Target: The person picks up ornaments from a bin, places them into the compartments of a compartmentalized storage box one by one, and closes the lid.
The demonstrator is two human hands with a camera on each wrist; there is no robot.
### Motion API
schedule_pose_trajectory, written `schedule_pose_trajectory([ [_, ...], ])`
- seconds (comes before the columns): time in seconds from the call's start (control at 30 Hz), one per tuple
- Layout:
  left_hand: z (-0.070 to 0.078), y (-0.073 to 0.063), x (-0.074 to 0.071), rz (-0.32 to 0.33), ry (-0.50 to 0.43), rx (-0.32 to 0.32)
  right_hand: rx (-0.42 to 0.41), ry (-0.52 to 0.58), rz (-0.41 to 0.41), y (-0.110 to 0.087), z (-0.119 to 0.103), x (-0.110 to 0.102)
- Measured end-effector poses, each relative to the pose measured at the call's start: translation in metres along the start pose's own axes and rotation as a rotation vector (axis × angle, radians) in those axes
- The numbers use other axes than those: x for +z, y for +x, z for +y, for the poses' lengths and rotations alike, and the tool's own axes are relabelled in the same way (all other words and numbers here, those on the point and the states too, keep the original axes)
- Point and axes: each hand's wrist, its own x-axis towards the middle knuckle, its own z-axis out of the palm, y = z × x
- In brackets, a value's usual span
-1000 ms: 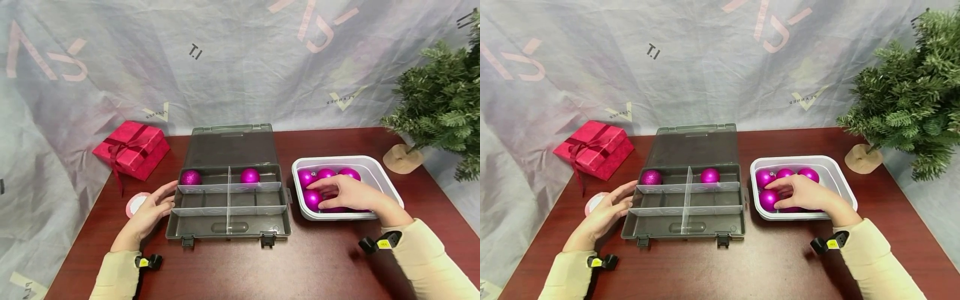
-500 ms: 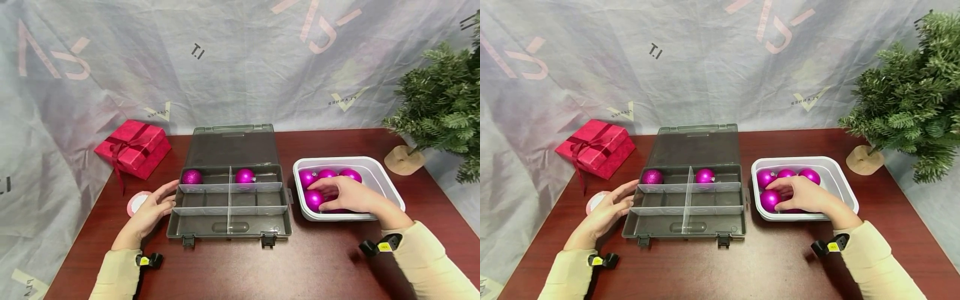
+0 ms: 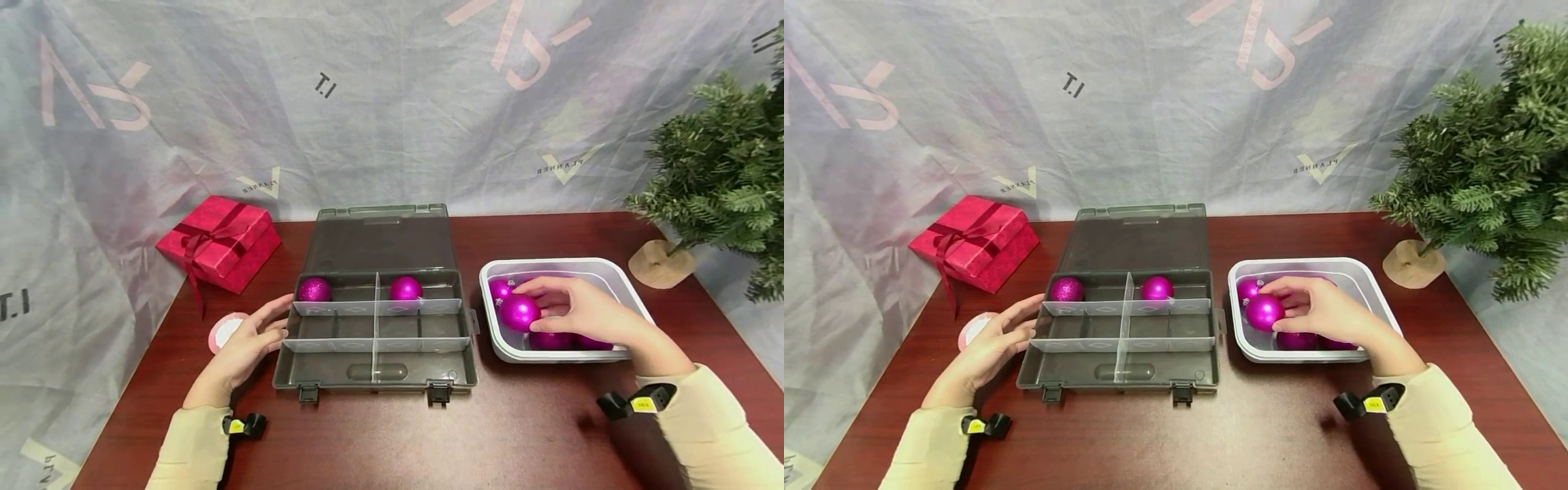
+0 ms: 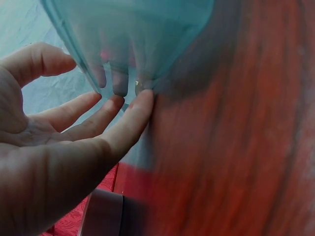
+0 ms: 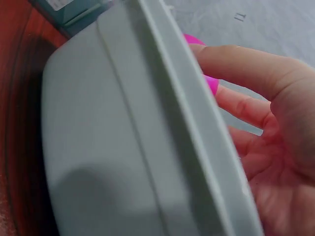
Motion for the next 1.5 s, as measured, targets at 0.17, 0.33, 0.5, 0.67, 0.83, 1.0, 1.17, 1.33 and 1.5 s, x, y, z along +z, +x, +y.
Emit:
schedule_pose_trajectory([
  [0.17,0.000,-0.001,0.000,0.000,0.001,-0.005,-0.024,-0.078,0.046,-0.002,-0.006,-0.007],
  [0.33,-0.001,0.000,0.000,0.000,0.004,0.001,-0.027,-0.054,0.069,-0.001,-0.014,-0.012],
  [0.5,-0.002,0.000,-0.001,0.007,0.013,0.001,0.000,-0.075,0.105,0.004,-0.027,-0.012],
  [0.67,-0.002,0.000,-0.001,0.003,0.007,-0.005,0.014,-0.015,0.127,0.013,-0.044,-0.005],
  [0.83,-0.002,-0.001,0.000,0.000,0.001,-0.005,-0.014,0.113,0.124,0.027,-0.062,0.005],
  [1.0,-0.001,-0.001,0.000,0.006,0.010,-0.002,-0.100,0.180,0.097,0.046,-0.077,0.022],
  [1.17,-0.002,0.000,0.000,0.008,0.010,-0.003,-0.190,0.173,0.059,0.067,-0.092,0.046],
  [1.33,-0.003,0.000,-0.001,0.007,0.010,0.003,-0.229,0.235,0.001,0.090,-0.106,0.074],
  [1.5,-0.003,0.000,0.000,0.013,0.008,0.006,-0.214,0.233,-0.024,0.110,-0.117,0.102],
])
